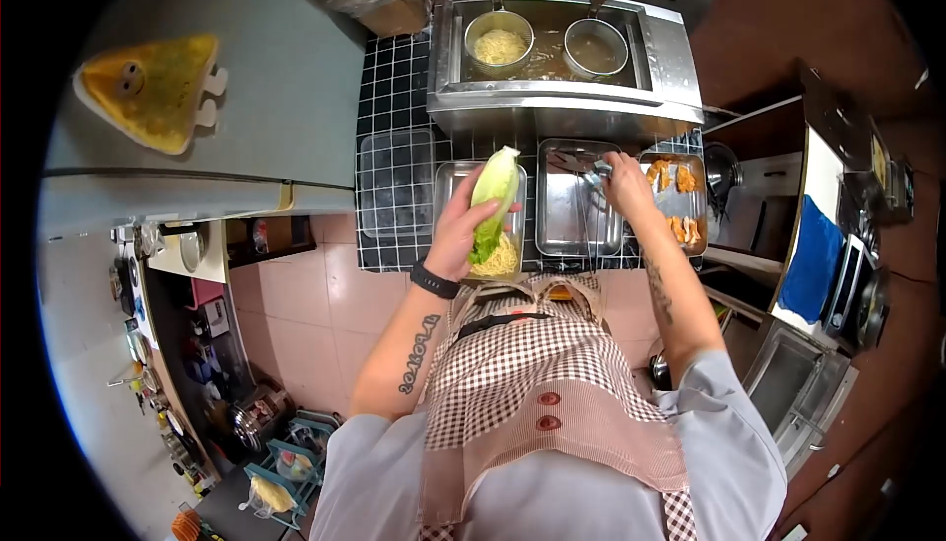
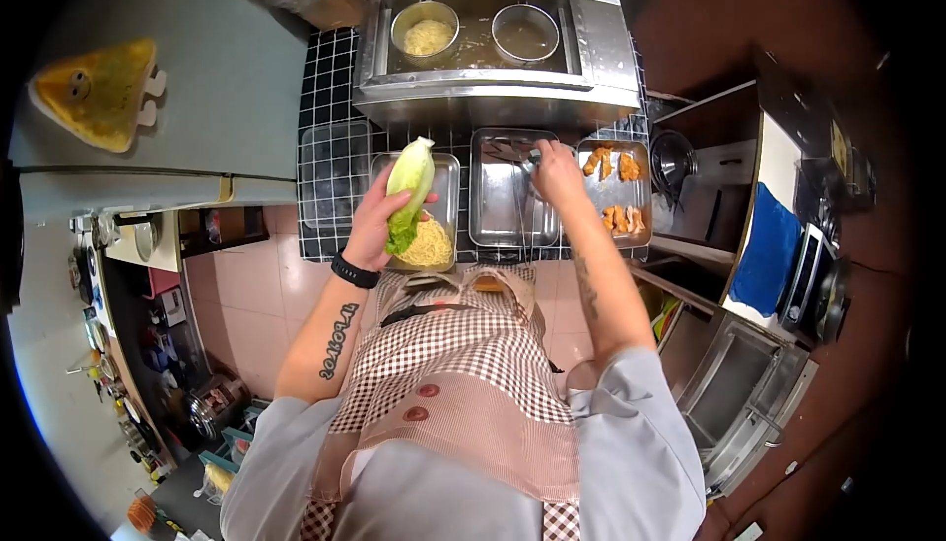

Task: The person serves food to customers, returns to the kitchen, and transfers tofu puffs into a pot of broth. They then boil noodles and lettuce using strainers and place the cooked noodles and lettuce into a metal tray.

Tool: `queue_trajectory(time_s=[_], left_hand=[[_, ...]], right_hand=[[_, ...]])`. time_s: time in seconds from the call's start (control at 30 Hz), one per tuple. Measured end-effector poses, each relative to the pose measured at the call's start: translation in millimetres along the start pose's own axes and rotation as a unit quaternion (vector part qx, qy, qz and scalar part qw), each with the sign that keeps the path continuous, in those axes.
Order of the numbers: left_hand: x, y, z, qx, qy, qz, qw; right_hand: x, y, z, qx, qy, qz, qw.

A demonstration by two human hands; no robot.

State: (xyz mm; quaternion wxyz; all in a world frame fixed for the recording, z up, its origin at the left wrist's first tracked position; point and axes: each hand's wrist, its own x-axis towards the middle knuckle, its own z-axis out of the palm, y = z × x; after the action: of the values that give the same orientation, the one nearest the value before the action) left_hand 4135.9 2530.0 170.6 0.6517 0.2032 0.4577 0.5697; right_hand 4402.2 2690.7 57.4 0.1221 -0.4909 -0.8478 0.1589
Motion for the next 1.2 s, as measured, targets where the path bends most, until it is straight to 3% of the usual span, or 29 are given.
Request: queue_trajectory(time_s=[0.03, 0.17, 0.27, 0.37, 0.43, 0.47, 0.53, 0.57, 0.7, 0.8, 0.9, 1.13, 1.2], left_hand=[[3, -6, -1, -0.014, -0.004, -0.012, 1.000], [8, -21, -4, -0.069, -0.014, -0.047, 0.996], [11, -27, -9, -0.026, -0.014, -0.051, 0.998], [15, -38, -20, 0.051, 0.019, -0.003, 0.999], [18, -44, -29, 0.104, 0.029, 0.036, 0.993], [18, -46, -31, 0.130, 0.032, 0.053, 0.990], [21, -46, -31, 0.129, 0.040, 0.067, 0.989], [23, -48, -33, 0.144, 0.044, 0.081, 0.985], [27, -52, -44, 0.268, 0.073, 0.103, 0.955], [21, -38, -47, 0.419, 0.103, 0.139, 0.892], [11, -25, -50, 0.495, 0.120, 0.140, 0.849], [-4, -36, -128, 0.560, 0.164, 0.169, 0.794], [-4, -40, -161, 0.541, 0.185, 0.160, 0.804]], right_hand=[[2, 41, 33, -0.067, -0.003, -0.048, 0.997], [4, 68, 49, -0.228, -0.044, -0.125, 0.965], [1, 83, 53, -0.237, -0.081, -0.125, 0.960], [-11, 74, 21, -0.152, -0.194, -0.028, 0.969], [-23, 69, 8, 0.079, -0.249, 0.094, 0.961], [-31, 61, -3, 0.206, -0.288, 0.150, 0.923], [-50, 39, -6, 0.481, -0.288, 0.142, 0.816], [-48, 14, -30, 0.443, -0.341, 0.165, 0.812], [-36, -36, -46, 0.349, -0.398, 0.096, 0.843], [-23, -50, -28, 0.380, -0.446, 0.098, 0.804], [-6, -74, -15, 0.322, -0.492, 0.081, 0.805], [29, -138, 48, 0.261, -0.553, 0.049, 0.790], [37, -155, 72, 0.242, -0.551, 0.044, 0.798]])
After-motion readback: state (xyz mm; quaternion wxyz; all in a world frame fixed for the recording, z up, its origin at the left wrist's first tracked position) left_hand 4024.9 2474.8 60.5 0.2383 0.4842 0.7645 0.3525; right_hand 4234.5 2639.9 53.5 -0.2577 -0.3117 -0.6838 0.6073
